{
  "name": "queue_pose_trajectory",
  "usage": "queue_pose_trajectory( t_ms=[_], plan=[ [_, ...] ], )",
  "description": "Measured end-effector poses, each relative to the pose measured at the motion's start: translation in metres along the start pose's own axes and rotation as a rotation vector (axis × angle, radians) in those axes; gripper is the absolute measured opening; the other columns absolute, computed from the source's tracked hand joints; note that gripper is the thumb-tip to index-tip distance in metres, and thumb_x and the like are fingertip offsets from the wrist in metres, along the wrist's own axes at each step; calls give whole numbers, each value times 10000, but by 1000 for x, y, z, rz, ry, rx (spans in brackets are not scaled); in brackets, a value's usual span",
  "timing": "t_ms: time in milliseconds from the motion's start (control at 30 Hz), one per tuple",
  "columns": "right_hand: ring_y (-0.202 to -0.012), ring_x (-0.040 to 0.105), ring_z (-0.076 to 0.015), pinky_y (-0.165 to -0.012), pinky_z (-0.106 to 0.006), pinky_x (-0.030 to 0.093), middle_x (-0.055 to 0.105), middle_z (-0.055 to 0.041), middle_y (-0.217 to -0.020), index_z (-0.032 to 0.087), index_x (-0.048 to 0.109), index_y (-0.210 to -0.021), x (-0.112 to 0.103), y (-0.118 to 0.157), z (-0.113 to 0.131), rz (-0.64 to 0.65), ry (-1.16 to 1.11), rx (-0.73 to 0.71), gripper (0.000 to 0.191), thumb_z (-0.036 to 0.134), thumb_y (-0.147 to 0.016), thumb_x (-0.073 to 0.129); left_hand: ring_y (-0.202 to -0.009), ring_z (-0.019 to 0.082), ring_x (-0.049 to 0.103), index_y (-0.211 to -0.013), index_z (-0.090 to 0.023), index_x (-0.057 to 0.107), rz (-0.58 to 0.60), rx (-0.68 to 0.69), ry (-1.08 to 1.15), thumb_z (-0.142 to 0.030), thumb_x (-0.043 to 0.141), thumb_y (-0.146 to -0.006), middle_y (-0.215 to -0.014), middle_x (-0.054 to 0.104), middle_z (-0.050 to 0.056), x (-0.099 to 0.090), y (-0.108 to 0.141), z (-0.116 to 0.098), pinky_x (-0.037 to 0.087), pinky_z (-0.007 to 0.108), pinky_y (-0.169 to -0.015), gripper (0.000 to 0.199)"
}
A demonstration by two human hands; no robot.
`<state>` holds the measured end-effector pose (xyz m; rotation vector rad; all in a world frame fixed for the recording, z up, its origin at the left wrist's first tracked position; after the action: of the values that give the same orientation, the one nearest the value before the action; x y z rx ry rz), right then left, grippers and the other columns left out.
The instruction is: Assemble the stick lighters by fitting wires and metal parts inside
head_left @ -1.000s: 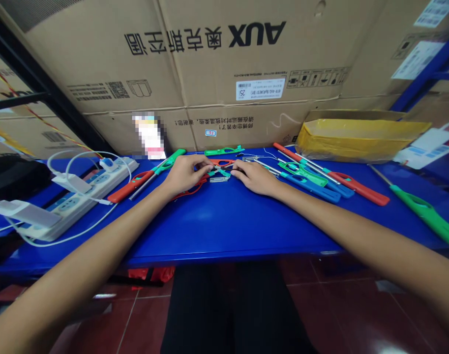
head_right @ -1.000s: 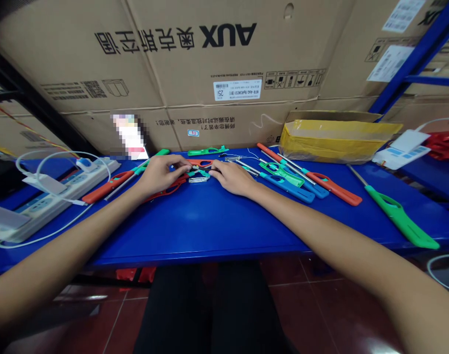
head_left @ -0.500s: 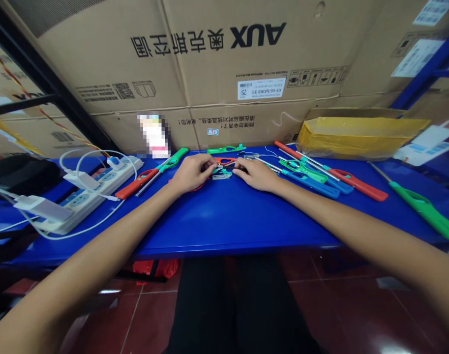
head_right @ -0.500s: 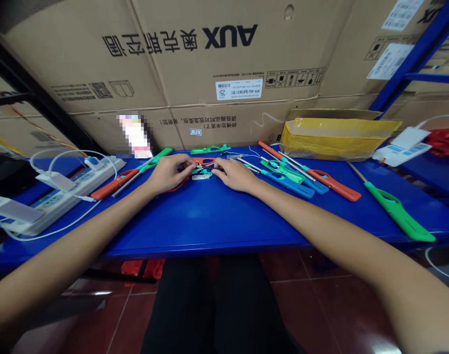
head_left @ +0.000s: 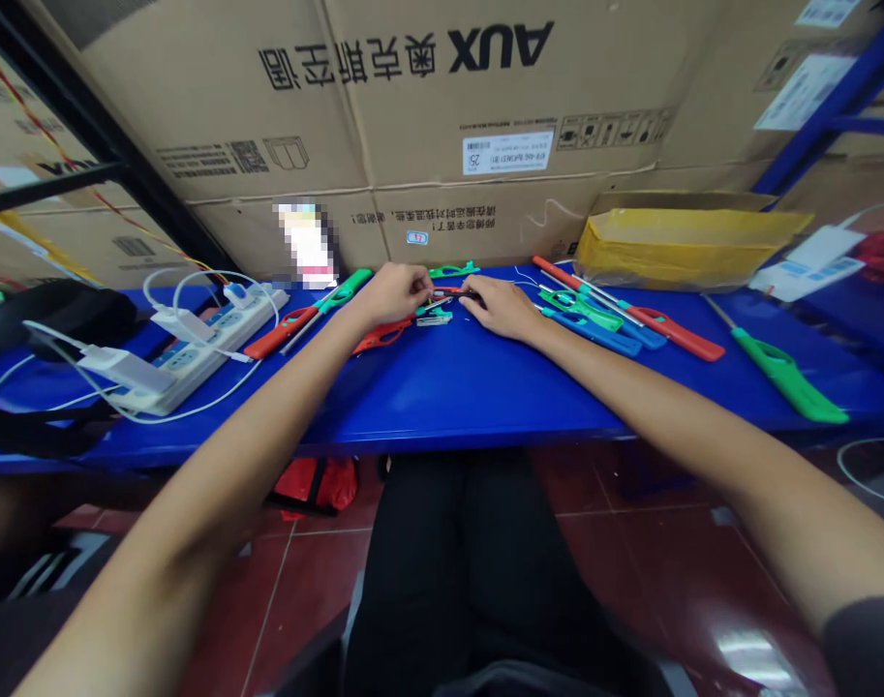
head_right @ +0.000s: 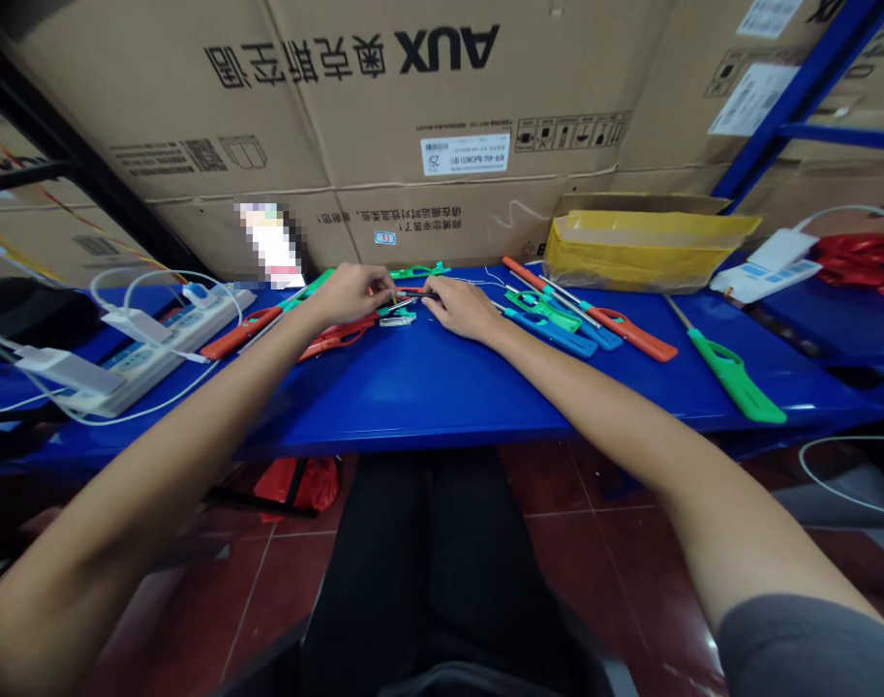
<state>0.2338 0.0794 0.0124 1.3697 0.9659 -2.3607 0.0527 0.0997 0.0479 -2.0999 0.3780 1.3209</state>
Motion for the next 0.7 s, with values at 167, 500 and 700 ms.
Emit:
queue_pose_trajectory(
  t_ms=[167,500,700],
  plan=[
    [-1080,676,-305,-946,-414,471,766,-137,-1217,213,687,-1143,2,0,-1,18,41,-17,206,341,-1121,527,-772,247,679,-909,-201,747,-43,-97,15,-181,639,-932,-857,789,74,8,-1,2,494,358,-766,111],
    [-1148,714,-309,-997,-425,506,788,-140,-1278,203,720,-1185,8,-3,-2,25,14,-69,193,311,-1125,571,-747,224,647,-880,-202,704,-43,-56,51,-242,619,-952,-817,752,64,8,14,7,440,342,-714,118],
    [-1091,728,-309,-957,-412,509,806,-132,-1203,209,729,-1135,9,-5,-6,2,-19,-99,159,298,-1115,599,-754,204,651,-877,-191,729,-79,-108,160,-250,662,-920,-831,764,53,5,18,7,464,320,-720,99]
  ],
)
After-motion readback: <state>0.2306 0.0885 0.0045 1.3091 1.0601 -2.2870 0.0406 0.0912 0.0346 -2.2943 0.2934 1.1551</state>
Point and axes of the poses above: each hand's wrist, its own y-axis away from the middle knuckle, its own x-axis out of the palm, z = x × y, the point moved 8 cm from there along -y, towards the middle knuckle
